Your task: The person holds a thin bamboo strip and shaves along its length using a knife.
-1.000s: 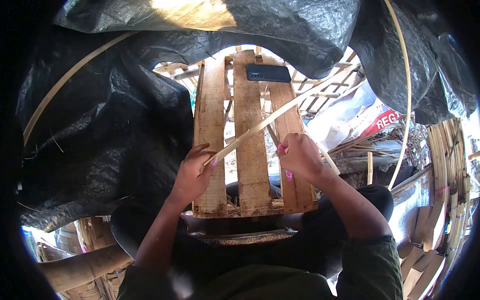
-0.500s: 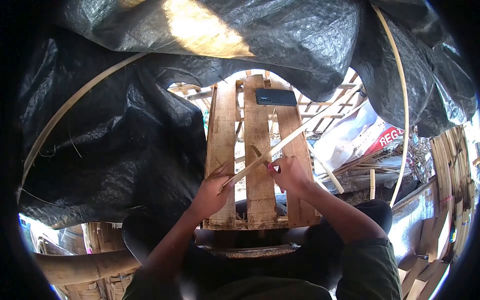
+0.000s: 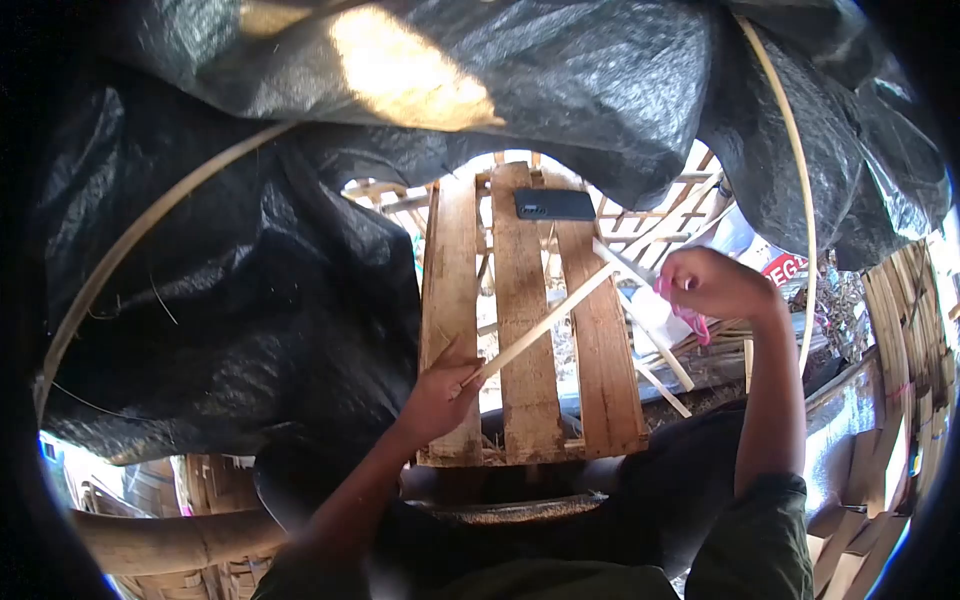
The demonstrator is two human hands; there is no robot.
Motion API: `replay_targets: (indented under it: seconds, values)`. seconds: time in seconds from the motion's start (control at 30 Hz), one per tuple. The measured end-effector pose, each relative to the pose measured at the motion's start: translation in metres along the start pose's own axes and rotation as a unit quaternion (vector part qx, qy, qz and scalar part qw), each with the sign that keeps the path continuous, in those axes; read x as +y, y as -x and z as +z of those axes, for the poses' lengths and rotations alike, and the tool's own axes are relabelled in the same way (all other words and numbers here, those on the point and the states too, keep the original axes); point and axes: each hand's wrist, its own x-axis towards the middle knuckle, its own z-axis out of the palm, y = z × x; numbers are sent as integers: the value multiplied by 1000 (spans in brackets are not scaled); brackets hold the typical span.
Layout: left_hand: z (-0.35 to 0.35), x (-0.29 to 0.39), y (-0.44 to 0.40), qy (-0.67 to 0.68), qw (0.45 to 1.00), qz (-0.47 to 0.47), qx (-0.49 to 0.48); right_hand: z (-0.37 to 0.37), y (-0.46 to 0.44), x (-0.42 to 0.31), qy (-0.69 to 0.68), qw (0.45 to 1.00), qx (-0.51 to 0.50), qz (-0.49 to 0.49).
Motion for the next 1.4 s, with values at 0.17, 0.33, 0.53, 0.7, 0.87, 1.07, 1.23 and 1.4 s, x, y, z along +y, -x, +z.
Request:
replay_targets:
  seconds: [0.17,0.33,0.53,0.7,0.87,1.07,1.23,1.4]
  values:
    - [22,-12,-7,-20,998,38,38,32,2,-46,-331,941,76,-9]
    - [28,-15,-11,-109,994,30,5,93,-58,11,-62,996,62,-15]
    - [17,-11,-10,-102,991,78,-30,90,-91,55,-21,976,160,146]
    - [17,-23,-11,-77,993,72,-53,134,-97,42,-33,959,173,223]
    - [16,-14,-10,-145,984,97,-26,199,-70,-2,1,998,15,53]
    - [18,-16,-12,-102,992,69,-15,127,-91,31,-48,962,160,215]
    - [18,-16,-13,-107,992,67,-17,212,-82,31,96,979,164,70]
    - [17,-16,-13,-89,994,70,-1,137,-90,28,-98,955,164,228]
